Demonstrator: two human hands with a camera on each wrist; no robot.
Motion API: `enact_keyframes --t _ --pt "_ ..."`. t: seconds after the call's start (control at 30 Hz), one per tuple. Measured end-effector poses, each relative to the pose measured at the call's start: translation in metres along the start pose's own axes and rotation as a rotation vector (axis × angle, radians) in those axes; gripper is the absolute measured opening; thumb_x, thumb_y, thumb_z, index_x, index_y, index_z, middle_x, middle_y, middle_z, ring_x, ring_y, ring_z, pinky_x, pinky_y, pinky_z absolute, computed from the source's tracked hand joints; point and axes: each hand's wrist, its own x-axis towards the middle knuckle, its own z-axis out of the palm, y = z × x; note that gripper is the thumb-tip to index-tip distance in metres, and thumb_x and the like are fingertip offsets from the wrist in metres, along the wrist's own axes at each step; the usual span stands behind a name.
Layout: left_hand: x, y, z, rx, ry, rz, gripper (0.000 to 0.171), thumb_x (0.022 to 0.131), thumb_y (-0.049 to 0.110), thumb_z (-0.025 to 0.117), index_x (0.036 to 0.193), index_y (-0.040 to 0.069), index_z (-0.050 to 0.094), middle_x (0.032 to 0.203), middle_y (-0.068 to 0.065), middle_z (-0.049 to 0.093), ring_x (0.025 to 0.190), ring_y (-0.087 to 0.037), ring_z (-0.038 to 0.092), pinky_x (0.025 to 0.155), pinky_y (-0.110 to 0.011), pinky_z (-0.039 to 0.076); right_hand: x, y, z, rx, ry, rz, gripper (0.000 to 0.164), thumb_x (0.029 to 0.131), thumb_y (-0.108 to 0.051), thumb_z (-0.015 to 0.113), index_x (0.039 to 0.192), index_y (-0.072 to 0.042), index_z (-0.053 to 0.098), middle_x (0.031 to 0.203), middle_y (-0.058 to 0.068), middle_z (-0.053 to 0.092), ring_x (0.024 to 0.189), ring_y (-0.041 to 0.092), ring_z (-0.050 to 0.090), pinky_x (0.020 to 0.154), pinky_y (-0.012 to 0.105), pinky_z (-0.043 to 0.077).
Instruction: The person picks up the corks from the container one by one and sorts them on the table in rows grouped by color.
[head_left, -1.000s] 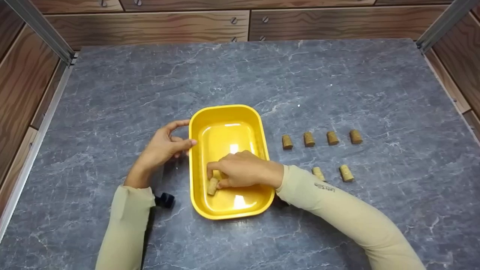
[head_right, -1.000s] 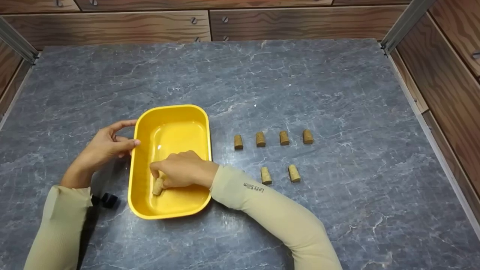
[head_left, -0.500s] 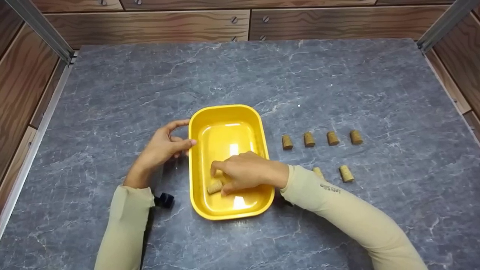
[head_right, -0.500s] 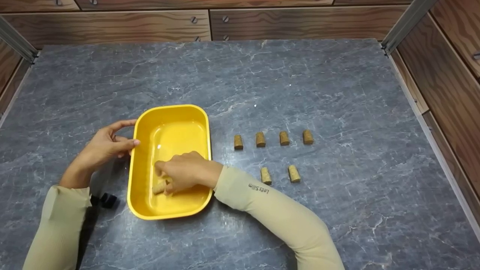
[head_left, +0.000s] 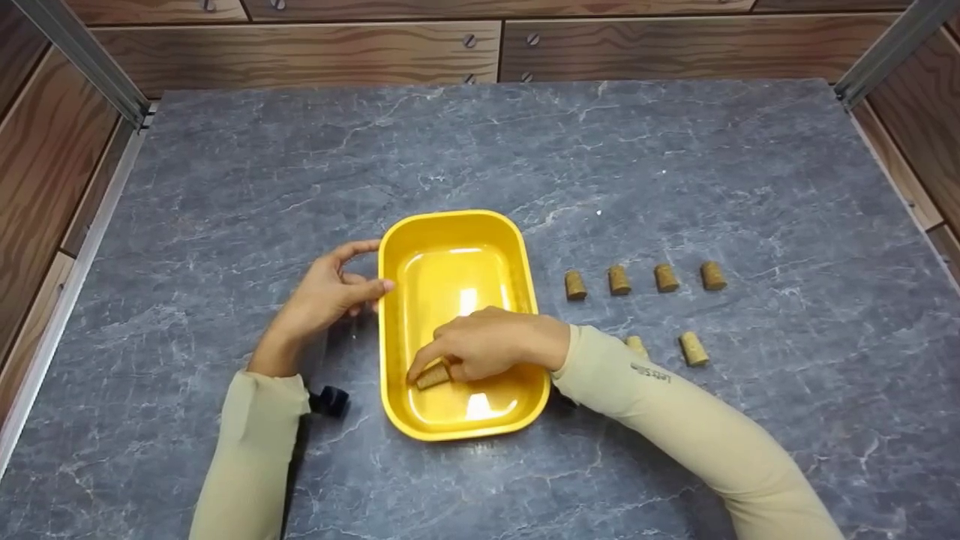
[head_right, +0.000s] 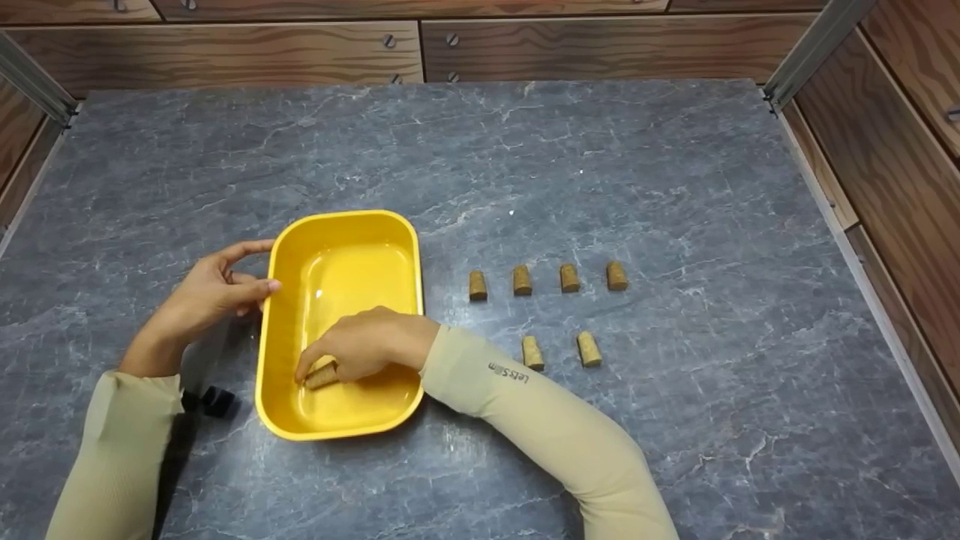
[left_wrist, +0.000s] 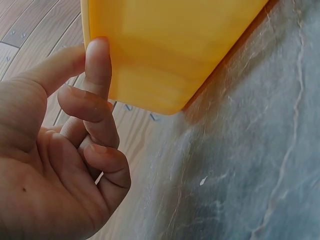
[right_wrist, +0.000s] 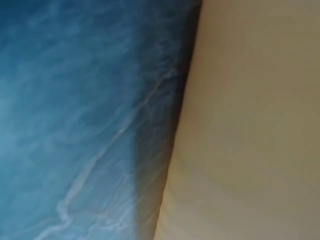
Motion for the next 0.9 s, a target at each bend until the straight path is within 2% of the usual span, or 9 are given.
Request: enact_keyframes --t 0.17,0.33,0.6,0.73,0.9 --pt "0.0 0.002 0.0 0.019 0.004 -0.004 0.063 0.087 0.018 0.072 0.142 0.009 0.041 0.06 0.002 0.062 0.047 -0.009 0.045 0.05 -0.023 0.04 -0.002 0.001 -0.001 0.037 0.019 0.016 0.042 0.091 -0.016 0.061 0.127 -0.038 0.058 0.082 -0.004 0.057 0.072 0.012 0.052 0.06 0.028 0.039" --pt "0.0 0.002 0.0 0.031 0.006 -0.003 0.064 0.087 0.019 0.072 0.142 0.01 0.041 0.06 0.001 0.063 0.048 -0.01 0.045 0.05 -0.023 0.04 -0.01 0.004 -0.004 0.119 0.067 -0.004 0.036 0.09 -0.023 0.067 0.124 -0.032 0.058 0.073 -0.004 0.052 0.066 0.011 0.047 0.06 0.025 0.036" --pt "0.0 0.001 -0.001 0.013 0.003 0.004 0.063 0.087 0.018 0.072 0.142 0.009 0.041 0.06 0.001 0.062 0.048 -0.01 0.044 0.05 -0.023 0.04 -0.027 0.009 -0.011 0.239 0.158 -0.095 0.034 0.087 -0.023 0.072 0.119 -0.024 0.06 0.07 -0.005 0.046 0.061 0.007 0.041 0.06 0.02 0.034" --pt "0.0 0.0 -0.001 0.016 0.004 0.0 0.064 0.087 0.019 0.072 0.142 0.01 0.041 0.06 0.001 0.062 0.048 -0.01 0.044 0.051 -0.023 0.041 -0.041 0.014 -0.014 0.313 0.215 -0.143 0.033 0.087 -0.022 0.072 0.118 -0.021 0.06 0.067 -0.005 0.041 0.059 0.006 0.037 0.059 0.02 0.032" --pt "0.0 -0.001 -0.001 0.008 0.002 0.002 0.064 0.087 0.018 0.072 0.143 0.01 0.041 0.06 0.001 0.062 0.047 -0.01 0.044 0.05 -0.023 0.041 -0.069 0.022 -0.018 0.38 0.319 -0.172 0.033 0.087 -0.024 0.073 0.117 -0.017 0.061 0.067 -0.003 0.039 0.06 0.006 0.035 0.059 0.02 0.033"
